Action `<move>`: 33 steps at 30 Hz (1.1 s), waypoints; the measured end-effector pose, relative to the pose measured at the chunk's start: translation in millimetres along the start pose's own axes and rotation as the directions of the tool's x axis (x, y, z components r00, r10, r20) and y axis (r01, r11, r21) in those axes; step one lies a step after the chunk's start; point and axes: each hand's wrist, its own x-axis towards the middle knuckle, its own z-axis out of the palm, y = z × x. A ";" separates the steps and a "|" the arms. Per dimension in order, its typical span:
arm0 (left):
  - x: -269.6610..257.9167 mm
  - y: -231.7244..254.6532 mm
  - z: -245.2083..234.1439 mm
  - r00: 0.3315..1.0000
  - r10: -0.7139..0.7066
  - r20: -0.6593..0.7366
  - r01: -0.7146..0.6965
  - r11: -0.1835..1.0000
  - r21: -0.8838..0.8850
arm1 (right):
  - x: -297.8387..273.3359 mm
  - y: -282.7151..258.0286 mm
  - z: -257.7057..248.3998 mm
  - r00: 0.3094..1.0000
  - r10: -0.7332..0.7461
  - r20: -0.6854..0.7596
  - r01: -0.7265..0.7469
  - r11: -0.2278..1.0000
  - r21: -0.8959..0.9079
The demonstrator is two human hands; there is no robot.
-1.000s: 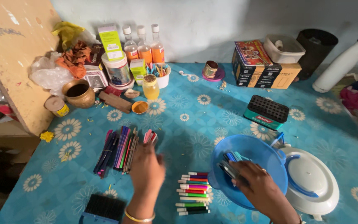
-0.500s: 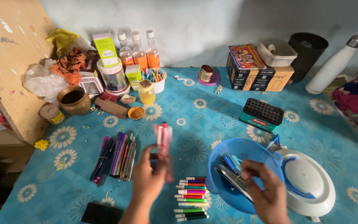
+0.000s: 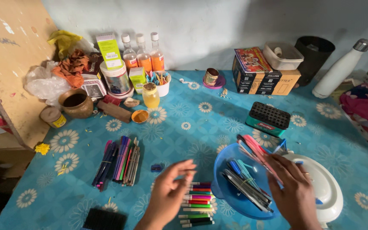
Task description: The person gathers pens and markers from a table, places them into a blue bowl, then transfers them into a black marker rack. They also handle a small brush and a lidded container, moving items aside to reach the work.
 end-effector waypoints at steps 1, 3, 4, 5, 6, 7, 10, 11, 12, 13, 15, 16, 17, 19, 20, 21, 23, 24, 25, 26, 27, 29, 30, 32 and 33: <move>1.9 -3.1 -7.4 0.999 0.021 -0.046 -0.023 0.998 -0.054 | 2.9 4.5 -0.5 0.999 -0.008 0.050 0.009 1.000 -0.005; 3.1 -8.7 -18.2 0.989 0.051 -0.137 -0.072 0.985 -0.157 | 4.8 9.7 4.3 0.988 -0.019 0.154 0.022 1.000 -0.015; 2.1 -10.6 -22.9 0.988 0.027 -0.149 -0.047 0.990 -0.131 | 2.3 10.0 9.2 0.973 -0.004 0.232 0.013 0.999 -0.039; 2.7 -11.0 -27.1 0.987 0.005 -0.161 -0.022 0.994 -0.105 | 0.5 10.4 14.5 0.952 0.015 0.305 0.005 0.998 -0.064; 3.5 -10.8 -29.7 0.985 -0.016 -0.173 0.003 0.997 -0.078 | -1.3 11.2 19.4 0.926 0.036 0.376 -0.001 0.996 -0.091; 3.5 -10.7 -31.2 0.981 0.004 -0.194 -0.005 1.000 -0.001 | -3.2 11.2 25.6 0.900 0.099 0.424 -0.042 0.989 -0.142; 0.6 -11.6 -28.8 0.974 0.046 -0.224 -0.007 0.985 0.172 | -9.9 12.3 38.4 0.827 0.224 0.516 -0.106 0.963 -0.247; 0.9 -12.1 -27.4 0.974 0.048 -0.221 -0.004 0.981 0.193 | -9.4 13.7 39.7 0.823 0.211 0.527 -0.093 0.966 -0.243; 1.1 -12.8 -27.3 0.975 0.049 -0.217 -0.002 0.977 0.213 | -9.3 14.3 40.2 0.818 0.199 0.539 -0.079 0.968 -0.238; 0.5 -14.2 -29.3 0.968 0.102 -0.229 -0.013 0.932 0.362 | -8.8 14.4 40.3 0.822 0.194 0.536 -0.077 0.970 -0.233; -0.4 -18.7 -35.2 0.951 0.207 -0.230 -0.017 0.777 0.629 | -7.3 14.1 38.4 0.828 0.182 0.531 -0.070 0.972 -0.224; 1.7 -21.5 -41.3 0.934 0.231 -0.271 0.035 0.698 0.715 | -6.9 13.2 37.5 0.888 0.111 0.446 -0.049 0.988 -0.149; 5.1 -24.3 -50.1 0.917 0.258 -0.306 0.090 0.612 0.786 | -7.9 12.2 35.3 0.935 0.050 0.350 -0.023 0.997 -0.079; 7.5 -30.8 -68.5 0.881 0.258 -0.397 0.269 0.418 0.868 | -8.7 10.9 31.4 0.975 -0.005 0.220 -0.008 0.998 0.058; 9.2 -33.6 -78.1 0.856 0.237 -0.460 0.383 0.307 0.871 | -8.8 10.8 28.8 0.981 -0.005 0.196 -0.021 0.991 0.130; 12.1 -35.3 -86.3 0.825 0.231 -0.516 0.482 0.189 0.855 | -7.6 9.9 26.8 0.986 0.000 0.165 -0.034 0.979 0.201; 14.5 -38.2 -95.0 0.794 0.094 -0.600 0.587 0.138 0.798 | -4.9 7.5 22.1 0.993 -0.005 0.118 -0.021 0.976 0.216; 17.6 -38.7 -98.4 0.768 0.029 -0.639 0.633 0.107 0.766 | -2.8 6.0 20.8 0.996 -0.007 0.093 -0.014 0.975 0.223; 19.7 -39.8 -100.7 0.759 0.009 -0.651 0.645 0.121 0.755 | -2.3 4.1 19.4 0.996 -0.017 0.087 -0.004 0.970 0.242; 24.6 -40.6 -103.1 0.750 -0.012 -0.661 0.656 0.134 0.742 | -1.6 2.3 19.0 0.996 -0.027 0.081 0.005 0.965 0.260; 28.0 -41.8 -104.8 0.739 -0.035 -0.673 0.670 0.147 0.728 | -2.2 0.7 18.3 0.996 -0.038 0.079 0.014 0.960 0.279; 37.0 -41.8 -112.0 0.711 -0.110 -0.694 0.702 0.154 0.695 | -3.5 -1.9 17.8 0.997 -0.060 0.057 0.042 0.958 0.283; 38.8 -41.5 -114.3 0.696 -0.146 -0.703 0.718 0.157 0.678 | -3.9 -3.0 17.4 0.996 -0.072 0.045 0.056 0.957 0.285; 37.8 -40.9 -115.4 0.719 -0.171 -0.674 0.693 0.251 0.676 | -6.2 -5.8 16.0 1.000 -0.022 0.002 0.021 0.973 0.230; 36.6 -40.3 -115.6 0.732 -0.180 -0.657 0.677 0.295 0.674 | -8.9 -8.7 15.8 1.000 0.006 -0.022 -0.001 0.979 0.204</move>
